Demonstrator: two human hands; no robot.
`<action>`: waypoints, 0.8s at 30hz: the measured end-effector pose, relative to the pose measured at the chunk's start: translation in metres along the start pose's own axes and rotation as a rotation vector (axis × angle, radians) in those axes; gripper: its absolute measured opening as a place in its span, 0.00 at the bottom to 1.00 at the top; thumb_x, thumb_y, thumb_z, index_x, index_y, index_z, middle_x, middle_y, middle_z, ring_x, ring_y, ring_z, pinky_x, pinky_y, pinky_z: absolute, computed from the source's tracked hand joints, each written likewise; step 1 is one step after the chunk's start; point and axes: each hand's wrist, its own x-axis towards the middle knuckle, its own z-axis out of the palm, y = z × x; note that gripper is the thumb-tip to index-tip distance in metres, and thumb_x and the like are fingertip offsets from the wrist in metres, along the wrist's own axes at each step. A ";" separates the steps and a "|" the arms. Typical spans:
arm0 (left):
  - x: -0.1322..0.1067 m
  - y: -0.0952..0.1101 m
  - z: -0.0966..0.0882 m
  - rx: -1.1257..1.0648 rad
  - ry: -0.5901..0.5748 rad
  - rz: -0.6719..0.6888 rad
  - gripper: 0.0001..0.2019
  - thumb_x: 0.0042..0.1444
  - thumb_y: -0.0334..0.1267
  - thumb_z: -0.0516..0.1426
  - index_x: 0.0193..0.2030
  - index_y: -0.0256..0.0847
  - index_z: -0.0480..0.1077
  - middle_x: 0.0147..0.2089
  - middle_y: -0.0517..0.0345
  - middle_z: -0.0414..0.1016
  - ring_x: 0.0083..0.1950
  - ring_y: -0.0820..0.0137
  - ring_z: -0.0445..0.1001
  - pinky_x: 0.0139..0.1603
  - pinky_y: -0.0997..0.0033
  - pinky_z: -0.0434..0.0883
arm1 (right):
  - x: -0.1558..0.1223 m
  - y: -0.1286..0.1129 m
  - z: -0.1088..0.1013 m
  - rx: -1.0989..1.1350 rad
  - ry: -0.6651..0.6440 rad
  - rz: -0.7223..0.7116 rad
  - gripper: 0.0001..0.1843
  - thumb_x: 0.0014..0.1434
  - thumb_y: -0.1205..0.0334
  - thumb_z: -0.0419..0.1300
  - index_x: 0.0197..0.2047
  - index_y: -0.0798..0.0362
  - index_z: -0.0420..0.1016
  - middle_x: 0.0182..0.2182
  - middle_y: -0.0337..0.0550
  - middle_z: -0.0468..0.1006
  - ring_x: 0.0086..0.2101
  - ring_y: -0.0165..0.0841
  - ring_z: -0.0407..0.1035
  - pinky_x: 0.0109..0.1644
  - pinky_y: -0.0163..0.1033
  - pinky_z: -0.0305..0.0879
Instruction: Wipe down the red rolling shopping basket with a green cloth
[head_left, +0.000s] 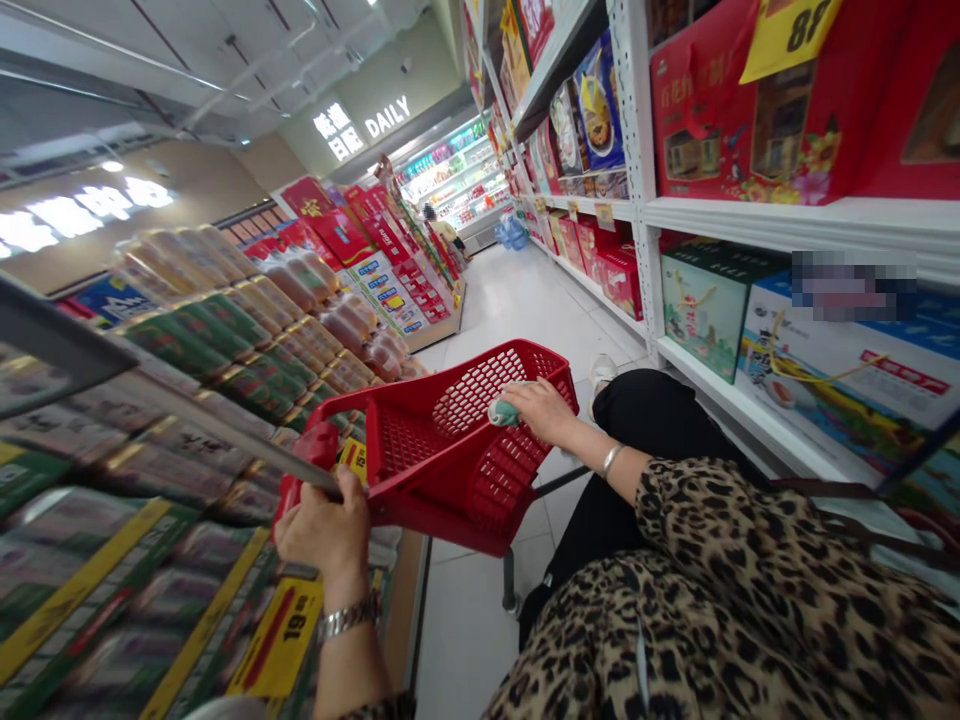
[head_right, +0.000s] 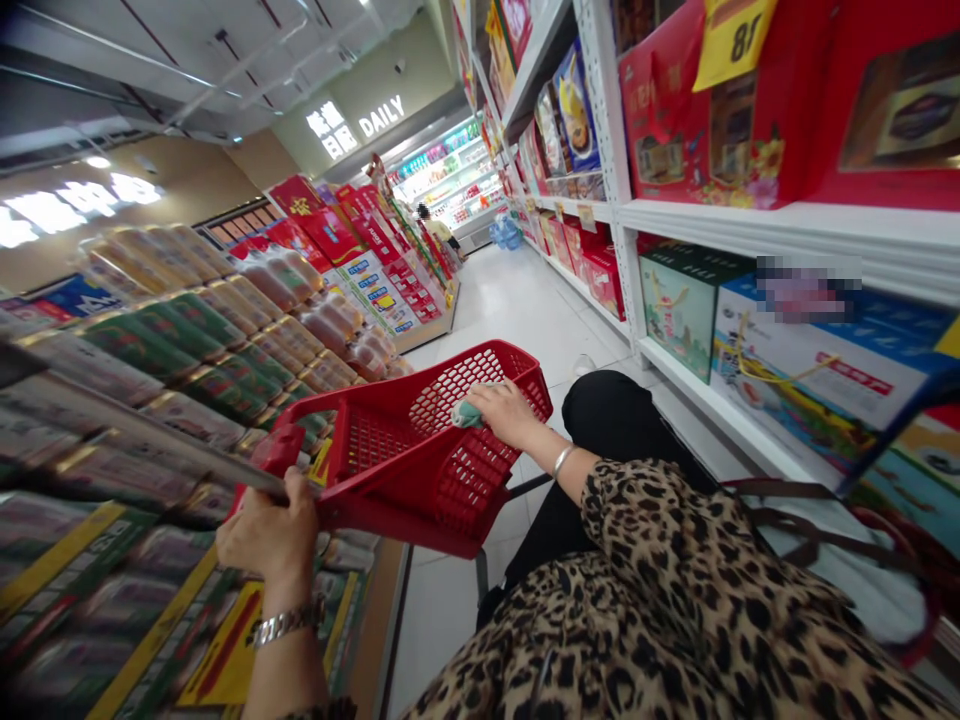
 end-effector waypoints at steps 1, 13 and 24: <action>0.000 0.003 0.001 -0.005 -0.006 0.001 0.24 0.58 0.60 0.45 0.31 0.42 0.71 0.22 0.51 0.66 0.35 0.53 0.72 0.45 0.54 0.66 | -0.001 0.008 -0.002 -0.020 0.012 0.059 0.25 0.64 0.73 0.56 0.62 0.48 0.72 0.64 0.51 0.72 0.58 0.44 0.69 0.67 0.60 0.52; -0.015 0.041 -0.008 -0.015 -0.055 0.009 0.26 0.58 0.61 0.44 0.30 0.42 0.71 0.24 0.49 0.71 0.34 0.56 0.72 0.44 0.57 0.66 | -0.003 -0.032 0.011 0.078 0.022 -0.098 0.30 0.65 0.67 0.60 0.69 0.52 0.65 0.67 0.54 0.67 0.65 0.46 0.60 0.71 0.60 0.51; -0.016 0.042 -0.006 0.020 -0.082 0.089 0.29 0.60 0.61 0.43 0.35 0.40 0.74 0.25 0.46 0.72 0.37 0.53 0.73 0.45 0.55 0.68 | -0.007 -0.032 0.005 0.009 0.082 -0.267 0.26 0.68 0.72 0.52 0.67 0.49 0.67 0.64 0.49 0.71 0.63 0.38 0.63 0.70 0.53 0.52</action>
